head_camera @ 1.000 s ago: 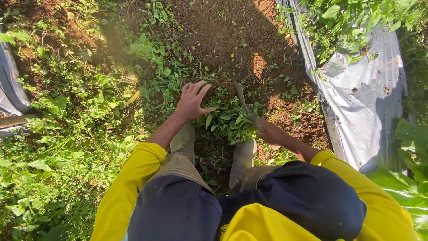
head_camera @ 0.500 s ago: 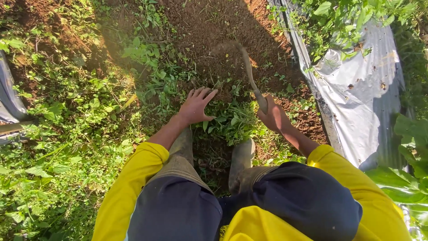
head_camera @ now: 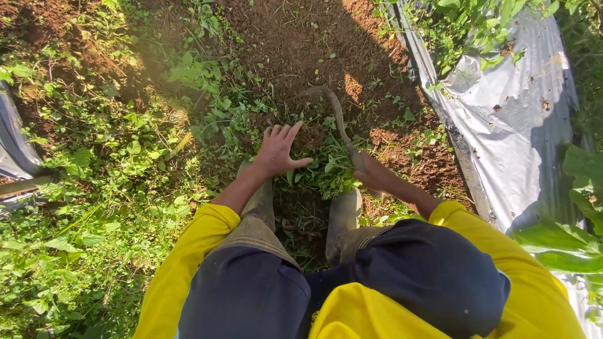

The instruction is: Using a hand sickle to clear weeds from around cultivated plants in a field

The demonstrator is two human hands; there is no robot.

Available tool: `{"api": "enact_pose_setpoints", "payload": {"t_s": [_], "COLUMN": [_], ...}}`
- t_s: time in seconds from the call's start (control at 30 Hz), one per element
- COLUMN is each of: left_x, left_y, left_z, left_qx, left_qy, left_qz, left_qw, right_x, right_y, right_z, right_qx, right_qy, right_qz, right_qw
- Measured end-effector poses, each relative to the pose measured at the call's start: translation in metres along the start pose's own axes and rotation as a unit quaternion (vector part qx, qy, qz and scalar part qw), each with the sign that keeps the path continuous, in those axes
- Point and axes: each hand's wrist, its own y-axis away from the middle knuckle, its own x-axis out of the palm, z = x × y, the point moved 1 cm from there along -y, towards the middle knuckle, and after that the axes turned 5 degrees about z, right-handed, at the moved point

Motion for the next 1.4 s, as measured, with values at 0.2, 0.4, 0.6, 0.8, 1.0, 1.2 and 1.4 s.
{"api": "enact_pose_setpoints", "payload": {"t_s": [0.2,0.4,0.6,0.8,1.0,1.2,1.4], "left_x": [0.021,0.011,0.025,-0.015,0.006,0.004,-0.001], "left_y": [-0.013,-0.014,-0.019,-0.013,-0.019,-0.02,-0.017], "left_z": [0.005,-0.001,0.004,-0.026,-0.011,-0.014,-0.018], "left_qx": [-0.011,-0.018,-0.008,0.018,-0.007,-0.025,-0.024], "left_qy": [-0.063,-0.048,-0.077,-0.052,-0.027,-0.02,-0.027], "left_qz": [-0.005,0.02,-0.002,0.03,0.077,0.097,0.1], "left_qw": [0.998,0.998,0.997,0.998,0.997,0.995,0.994], "right_x": [-0.016,-0.072,-0.011,0.011,-0.005,-0.068,-0.016], "right_y": [0.024,0.028,0.018,0.063,0.054,0.058,0.053], "right_z": [0.049,0.128,-0.001,-0.017,0.01,0.089,-0.008], "right_qx": [0.009,-0.056,0.011,0.04,0.003,-0.02,0.025], "right_qy": [0.104,-0.047,0.004,0.036,0.053,-0.035,-0.033], "right_qz": [-0.078,-0.189,0.032,0.029,-0.065,-0.197,-0.017], "right_qw": [0.991,0.979,0.999,0.998,0.996,0.98,0.999]}}
